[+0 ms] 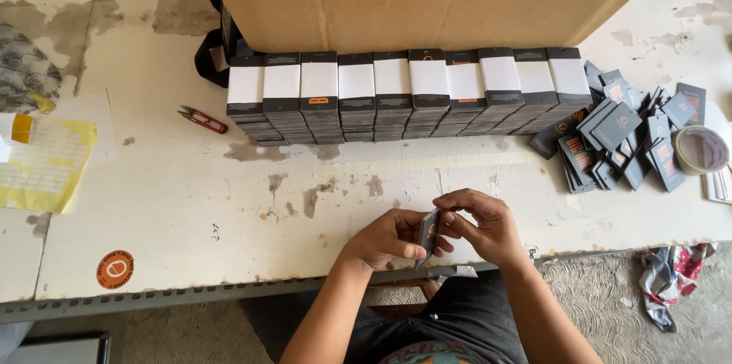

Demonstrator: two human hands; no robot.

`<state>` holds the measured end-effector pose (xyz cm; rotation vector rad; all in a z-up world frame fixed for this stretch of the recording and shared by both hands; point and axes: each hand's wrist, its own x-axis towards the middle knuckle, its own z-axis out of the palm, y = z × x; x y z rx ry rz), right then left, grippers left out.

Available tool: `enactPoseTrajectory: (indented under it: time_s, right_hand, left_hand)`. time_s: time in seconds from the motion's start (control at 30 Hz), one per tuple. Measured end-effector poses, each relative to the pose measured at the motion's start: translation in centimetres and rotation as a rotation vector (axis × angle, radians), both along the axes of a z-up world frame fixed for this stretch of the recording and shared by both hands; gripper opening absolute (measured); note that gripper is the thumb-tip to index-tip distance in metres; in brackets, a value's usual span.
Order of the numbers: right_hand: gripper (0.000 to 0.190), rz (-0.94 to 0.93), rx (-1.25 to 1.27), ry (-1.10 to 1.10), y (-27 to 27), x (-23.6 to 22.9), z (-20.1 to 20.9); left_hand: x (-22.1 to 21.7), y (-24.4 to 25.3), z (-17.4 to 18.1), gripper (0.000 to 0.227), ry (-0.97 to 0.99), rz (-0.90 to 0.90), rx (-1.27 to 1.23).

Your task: The person takes small black cards from a large cardboard box and places them on a table. They then pick up the cards and stack them into neat piles, organizing them by hand.

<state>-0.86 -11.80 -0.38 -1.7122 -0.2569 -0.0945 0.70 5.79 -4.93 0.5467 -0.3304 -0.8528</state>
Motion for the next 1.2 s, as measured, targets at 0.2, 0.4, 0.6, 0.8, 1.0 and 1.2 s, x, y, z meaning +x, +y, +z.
enactPoseTrajectory:
  time_s: [0.2,0.4,0.6,0.8,1.0,1.2]
  right_hand:
    - [0.01,0.132,-0.039,-0.028,0.8,0.2,2.9]
    - [0.008,0.138,0.074,-0.07,0.4,0.0,2.0]
    - [0.052,-0.114,0.638,-0.093,-3.5,-0.6,-2.5]
    - [0.039,-0.812,-0.561,-0.2,-7.9,-0.5,-1.4]
    - [0.032,-0.979,-0.964,0.173,-15.3,-1.0,-3.7]
    - [0.018,-0.96,-1.362,-0.083,-15.5,-1.5,-6.0]
  left_hand:
    - [-0.1,0.1,-0.4,0.057,-0.091,-0.04,0.031]
    - [0.0,0.1,0.1,0.057,-0.105,-0.047,0.037]
    - [0.1,0.1,1.7,0.052,-0.058,-0.032,0.022]
    - [0.4,-0.3,2.4,0.052,0.096,0.101,-0.003]
    - [0.7,-0.1,3.0,0.056,0.09,0.074,0.152]
    - [0.8,-0.3,3.1,0.052,0.08,0.072,0.16]
